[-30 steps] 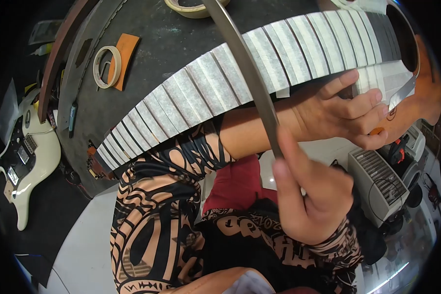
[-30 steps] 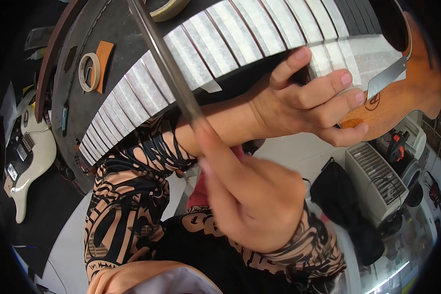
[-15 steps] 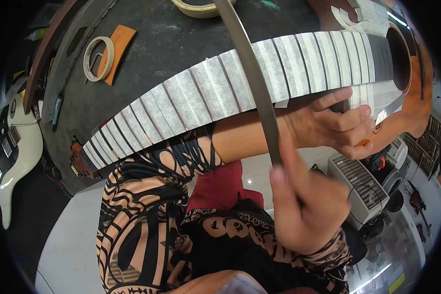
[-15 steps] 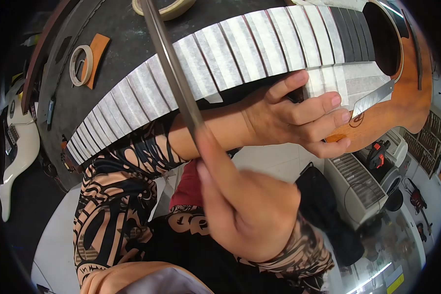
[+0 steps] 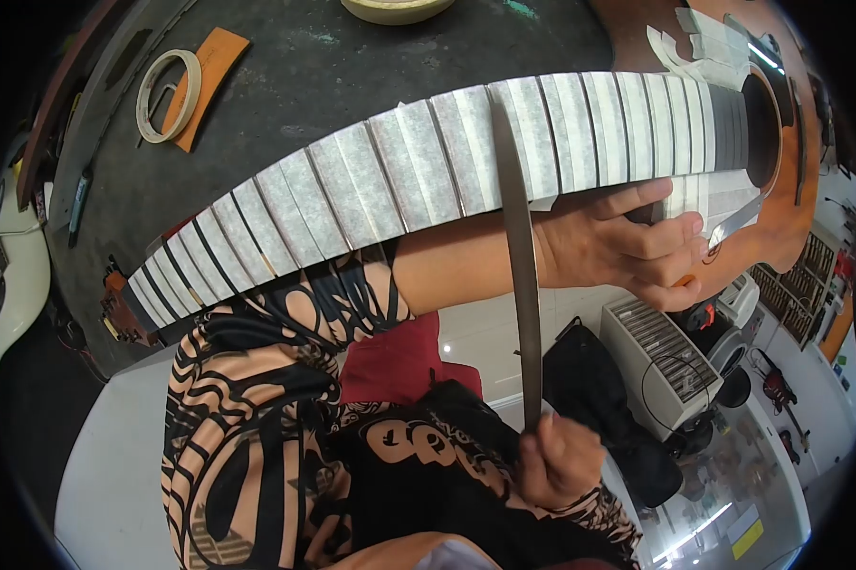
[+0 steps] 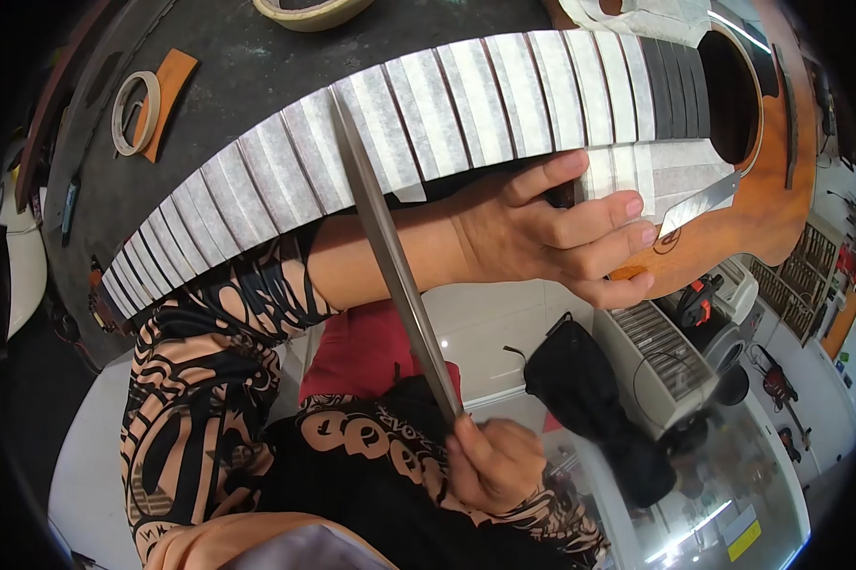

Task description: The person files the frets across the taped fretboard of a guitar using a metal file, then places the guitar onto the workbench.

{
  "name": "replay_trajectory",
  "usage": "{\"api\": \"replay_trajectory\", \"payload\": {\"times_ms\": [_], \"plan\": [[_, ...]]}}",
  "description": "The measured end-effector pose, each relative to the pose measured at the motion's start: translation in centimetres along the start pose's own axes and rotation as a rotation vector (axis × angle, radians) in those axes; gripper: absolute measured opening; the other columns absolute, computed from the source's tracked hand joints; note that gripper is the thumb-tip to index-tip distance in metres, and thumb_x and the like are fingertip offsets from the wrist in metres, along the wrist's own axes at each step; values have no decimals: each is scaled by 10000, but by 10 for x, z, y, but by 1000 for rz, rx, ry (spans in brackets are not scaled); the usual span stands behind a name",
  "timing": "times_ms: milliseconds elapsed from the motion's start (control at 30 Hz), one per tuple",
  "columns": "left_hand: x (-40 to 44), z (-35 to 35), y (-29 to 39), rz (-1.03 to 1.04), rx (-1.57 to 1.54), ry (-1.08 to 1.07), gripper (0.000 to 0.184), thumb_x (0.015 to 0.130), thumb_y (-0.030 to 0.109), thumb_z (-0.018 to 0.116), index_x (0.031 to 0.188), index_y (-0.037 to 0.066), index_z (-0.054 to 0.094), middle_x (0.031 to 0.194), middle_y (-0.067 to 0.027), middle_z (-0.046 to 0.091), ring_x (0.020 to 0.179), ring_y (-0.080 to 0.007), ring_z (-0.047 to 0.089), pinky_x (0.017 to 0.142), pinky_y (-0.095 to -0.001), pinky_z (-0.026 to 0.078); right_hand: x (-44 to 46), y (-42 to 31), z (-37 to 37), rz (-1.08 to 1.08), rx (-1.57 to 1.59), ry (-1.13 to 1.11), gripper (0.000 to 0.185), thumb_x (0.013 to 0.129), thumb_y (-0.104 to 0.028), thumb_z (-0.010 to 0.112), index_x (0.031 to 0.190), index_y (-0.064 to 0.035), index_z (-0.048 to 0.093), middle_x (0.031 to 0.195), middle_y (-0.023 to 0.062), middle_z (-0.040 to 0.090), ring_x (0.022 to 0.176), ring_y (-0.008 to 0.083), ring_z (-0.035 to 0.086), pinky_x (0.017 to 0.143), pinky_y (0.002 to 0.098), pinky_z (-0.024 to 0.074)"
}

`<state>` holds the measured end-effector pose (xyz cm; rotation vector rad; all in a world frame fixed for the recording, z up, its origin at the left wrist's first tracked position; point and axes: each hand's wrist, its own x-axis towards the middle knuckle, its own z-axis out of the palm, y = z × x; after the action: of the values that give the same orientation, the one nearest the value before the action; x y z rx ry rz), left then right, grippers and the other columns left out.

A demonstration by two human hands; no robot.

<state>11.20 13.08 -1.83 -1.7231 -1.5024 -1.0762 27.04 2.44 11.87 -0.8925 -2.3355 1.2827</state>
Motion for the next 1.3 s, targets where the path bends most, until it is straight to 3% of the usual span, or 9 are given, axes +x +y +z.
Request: {"api": "replay_trajectory", "payload": {"times_ms": [200, 333, 400, 533, 833, 967, 1033, 1233, 1300], "plan": [[1, 0, -6, 46, 34, 12, 491, 849, 345, 614, 1259, 346, 344, 1259, 81, 415, 1292, -139, 353, 1149, -534, 232, 131, -34, 9, 161, 11, -91, 439, 801, 76, 625, 1238, 41, 600, 558, 41, 565, 459, 102, 542, 464, 225, 427], [0, 2, -2, 23, 9, 19, 494, 851, 340, 612, 1262, 349, 338, 1254, 89, 417, 1289, -131, 354, 1151, -530, 231, 81, -8, 6, 66, 133, -91, 442, 867, 58, 556, 1308, 38, 543, 562, 29, 579, 464, 79, 533, 476, 210, 432], [-1, 3, -2, 12, 8, 17, 492, 852, 341, 612, 1261, 352, 339, 1250, 93, 418, 1287, -128, 354, 1152, -525, 231, 29, 6, 4, 107, 241, -42, 449, 761, 99, 661, 1203, 26, 628, 553, 71, 538, 443, 167, 539, 458, 254, 437], [-1, 2, 3, -17, -21, 8, 493, 848, 335, 619, 1254, 361, 341, 1240, 100, 419, 1285, -120, 354, 1153, -511, 233, -42, 20, -4, 59, 309, -34, 456, 755, 110, 653, 1205, 46, 613, 568, 91, 557, 453, 177, 532, 469, 270, 444], [0, 4, -4, 46, 40, 35, 510, 844, 319, 626, 1262, 353, 337, 1259, 89, 419, 1291, -135, 352, 1156, -527, 224, 129, -23, 10, 277, 193, -128, 403, 917, 21, 516, 1320, 23, 535, 546, 24, 557, 461, 61, 495, 471, 210, 419], [-1, 3, -2, 27, -1, 11, 492, 843, 337, 618, 1247, 360, 337, 1248, 83, 423, 1296, -137, 352, 1151, -531, 225, 97, -6, 9, 57, 123, -88, 434, 893, 43, 540, 1326, 17, 532, 578, 34, 573, 469, 66, 498, 473, 211, 418], [-1, 3, 0, 17, 9, 18, 486, 844, 339, 614, 1244, 362, 338, 1244, 83, 424, 1295, -134, 353, 1149, -530, 228, 46, 7, 4, 130, 296, -42, 434, 778, 90, 665, 1207, 35, 624, 566, 60, 545, 445, 144, 517, 468, 234, 421], [1, 2, -1, 14, 23, 9, 480, 847, 345, 611, 1241, 361, 337, 1236, 80, 428, 1287, -126, 359, 1144, -523, 237, -29, 26, -5, 29, 285, -30, 436, 747, 110, 656, 1178, 52, 622, 560, 82, 533, 428, 177, 501, 427, 271, 403], [1, 0, -3, 16, 42, 3, 484, 847, 350, 612, 1245, 358, 337, 1242, 80, 426, 1284, -125, 362, 1145, -523, 237, 14, 13, 0, 42, 266, -62, 469, 851, 80, 533, 1312, -3, 554, 548, 51, 566, 450, 109, 533, 465, 240, 448]]}}
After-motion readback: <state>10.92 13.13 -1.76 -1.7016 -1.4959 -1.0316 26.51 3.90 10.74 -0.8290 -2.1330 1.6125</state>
